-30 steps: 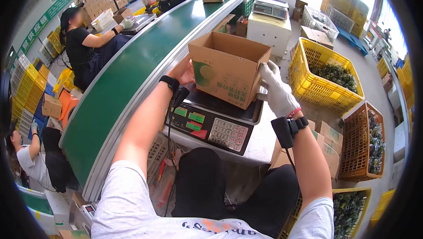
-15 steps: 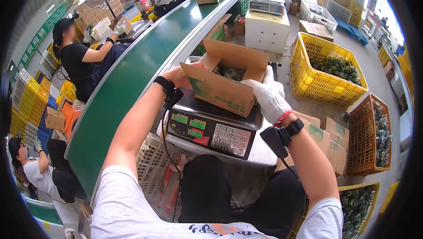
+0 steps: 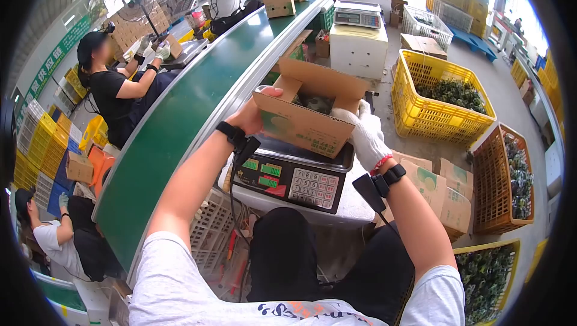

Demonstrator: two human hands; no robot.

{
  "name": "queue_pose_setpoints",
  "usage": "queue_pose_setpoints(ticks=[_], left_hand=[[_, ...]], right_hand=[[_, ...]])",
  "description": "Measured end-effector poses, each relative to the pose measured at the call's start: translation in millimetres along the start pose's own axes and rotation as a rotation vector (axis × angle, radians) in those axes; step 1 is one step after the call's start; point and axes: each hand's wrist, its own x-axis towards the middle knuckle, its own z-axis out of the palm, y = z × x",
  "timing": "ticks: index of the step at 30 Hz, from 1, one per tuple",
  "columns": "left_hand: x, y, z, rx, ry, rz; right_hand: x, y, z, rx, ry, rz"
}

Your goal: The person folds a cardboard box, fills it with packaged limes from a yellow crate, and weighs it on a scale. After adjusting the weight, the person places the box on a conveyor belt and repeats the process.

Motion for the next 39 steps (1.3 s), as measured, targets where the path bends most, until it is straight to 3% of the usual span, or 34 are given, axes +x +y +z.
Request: queue_pose_setpoints(ticks=[5,7,8,9,11,13,18,20,21,23,24,25,26,28,29,30,31,32,33,34,35,36,37,38,39], left_hand=[[-26.4,-36.9,-14.4,-0.179,0.13,0.106],[-58.1,-30.1,7.7,-0.173,0.215,0.185],[-62.6,-35.2,7.0,-0.194,0.216,0.219],[-64.2,-40.1,3.3,-0.216,0.222,0.256],[-70.2,-39.2,6.5,-0.299,0.185,0.354],[-84.0,-33.0,4.2,-0.304,0.181,0.249],[-110.8,-42.2,9.4,-0.369,0.243,0.359],[-112.1,-51.5,-17.3,-0.469,0.222,0.389],[-119.1,-53.1,-30.3,-0.454,0.308,0.46],[-139.4,-57.5,-62.5,-0.541,0.423,0.577],[-144.5,-67.1,-97.2,-0.512,0.615,0.646],[-163.1,-60.4,-111.7,-0.61,0.699,0.665],[-184.4,-55.0,-135.6,-0.653,0.591,0.654],[-204.2,-59.0,-191.7,-0.616,0.697,0.76],[-214.8,-63.8,-216.4,-0.561,0.887,0.753],[-226.9,-77.1,-264.7,-0.529,0.902,0.764],[-236.6,-71.6,-254.2,-0.561,0.989,0.72],[-245.3,-81.4,-281.5,-0.54,1.191,0.692],[-253.3,-95.1,-318.4,-0.454,1.262,0.699],[-249.7,-74.7,-272.9,-0.351,1.601,0.535],[-268.7,-107.0,-363.5,-0.247,1.561,0.441],[-282.9,-118.1,-394.3,-0.29,1.413,0.472],[-289.5,-120.5,-382.1,-0.253,1.46,0.442],[-304.8,-124.2,-393.0,-0.304,1.448,0.218],[-306.4,-119.3,-373.5,-0.36,1.431,0.122]], right_hand=[[-1.6,-5.8,6.0,0.037,-0.155,-0.011],[-11.9,-17.9,16.7,0.35,-0.28,0.062],[8.0,11.3,8.7,0.247,-0.287,0.024],[-8.1,-12.1,20.7,0.425,-0.294,0.041],[-16.4,-19.5,33.5,0.5,-0.312,-0.02],[-24.1,-22.7,39.1,0.507,-0.306,0.003],[-27.0,-27.8,54.2,0.579,-0.438,0.07],[-24.2,-29.9,60.1,0.403,-0.422,0.083],[-26.8,-36.3,59.2,0.283,-0.38,0.115],[-27.3,-47.8,32.7,-0.125,-0.475,-0.045],[-30.2,-45.2,21.3,-0.266,-0.389,-0.228],[-36.9,-44.6,-0.5,-0.158,-0.437,-0.194],[-38.9,-29.6,-26.2,-0.15,-0.366,-0.203],[-57.7,-15.4,-72.1,-0.189,-0.202,-0.178],[-62.6,-2.6,-104.4,-0.262,-0.127,-0.047],[-68.5,7.4,-130.3,-0.374,-0.071,0.056],[-76.6,19.2,-158.5,-0.488,-0.004,0.177],[-83.6,40.5,-187.4,-0.566,0.043,0.253],[-90.9,63.1,-210.2,-0.633,0.082,0.327],[-104.3,71.4,-223.9,-0.765,0.104,0.402],[-112.7,78.8,-232.7,-0.893,0.106,0.468],[-117.6,93.5,-242.9,-0.997,0.123,0.533],[-120.5,108.6,-252.0,-1.101,0.133,0.591],[-124.0,120.4,-254.5,-1.146,0.133,0.641],[-124.6,130.8,-253.4,-1.189,0.132,0.685]])
